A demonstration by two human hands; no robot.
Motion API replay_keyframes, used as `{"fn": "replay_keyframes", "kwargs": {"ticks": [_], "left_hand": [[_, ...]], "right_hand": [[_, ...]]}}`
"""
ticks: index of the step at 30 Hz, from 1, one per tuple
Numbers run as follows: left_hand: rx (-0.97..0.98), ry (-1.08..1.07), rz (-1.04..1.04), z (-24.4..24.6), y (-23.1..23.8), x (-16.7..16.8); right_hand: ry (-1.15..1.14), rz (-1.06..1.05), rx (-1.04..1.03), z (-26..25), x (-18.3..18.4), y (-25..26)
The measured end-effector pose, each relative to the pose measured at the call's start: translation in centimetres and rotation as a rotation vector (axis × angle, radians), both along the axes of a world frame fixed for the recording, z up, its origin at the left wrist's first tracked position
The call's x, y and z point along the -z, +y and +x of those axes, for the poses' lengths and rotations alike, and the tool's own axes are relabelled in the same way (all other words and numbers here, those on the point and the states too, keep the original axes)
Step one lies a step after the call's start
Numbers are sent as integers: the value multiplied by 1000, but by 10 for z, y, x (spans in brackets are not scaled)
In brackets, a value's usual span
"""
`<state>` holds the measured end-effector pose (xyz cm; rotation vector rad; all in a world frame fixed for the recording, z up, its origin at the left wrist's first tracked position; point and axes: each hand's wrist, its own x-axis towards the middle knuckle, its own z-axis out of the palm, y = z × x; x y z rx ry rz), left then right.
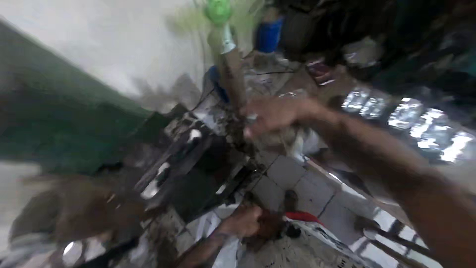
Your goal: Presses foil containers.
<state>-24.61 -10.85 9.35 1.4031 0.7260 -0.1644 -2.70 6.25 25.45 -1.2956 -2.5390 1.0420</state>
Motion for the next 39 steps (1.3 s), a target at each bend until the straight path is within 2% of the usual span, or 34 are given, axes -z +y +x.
{"fn": "replay_keyframes", "kwargs": {"ticks": [2,3,5,6,9,11,13,16,18,21,23,24,25,26,27,28,29,30,32,35,37,39], "left_hand": [[-95,6,157,27,33,-5],[-112,79,250,47,57,-9],[-62,232,379,100,108,-16],[-21,275,442,131,130,-13],[204,322,696,221,185,18],[398,304,851,268,217,47],[534,303,897,299,240,63],[645,311,893,310,256,77],[654,294,879,310,263,86],[629,222,818,310,263,92],[594,162,766,307,263,96],[579,143,728,303,263,100],[554,126,699,301,267,104],[526,114,686,301,269,107],[518,132,679,304,270,108],[515,163,700,306,270,108],[525,200,734,307,269,104],[528,219,772,309,266,96],[441,209,817,318,253,69],[245,35,824,331,201,24],[311,2,841,348,149,11],[564,111,843,375,111,7]], "right_hand": [[21,-134,-14,76,82,-60],[-5,-248,24,107,114,-94],[-108,-458,223,150,174,-156],[-159,-523,371,165,209,-186],[-167,-481,725,200,335,-266],[-176,-497,788,213,368,-284],[-221,-540,754,221,366,-274],[-188,-542,745,224,385,-276],[-156,-514,777,228,403,-284],[-173,-528,786,221,390,-281],[-132,-588,836,206,359,-276],[-10,-575,909,200,332,-275],[101,-487,987,197,293,-271],[172,-311,1070,195,252,-270],[150,-52,1143,196,218,-269],[34,175,1181,205,194,-266],[-97,264,1187,222,180,-262],[-212,243,1156,244,178,-260],[-374,158,1030,282,196,-257],[-201,265,984,297,223,-268],[-33,219,1020,303,215,-272],[88,156,1013,309,208,-273]]}}
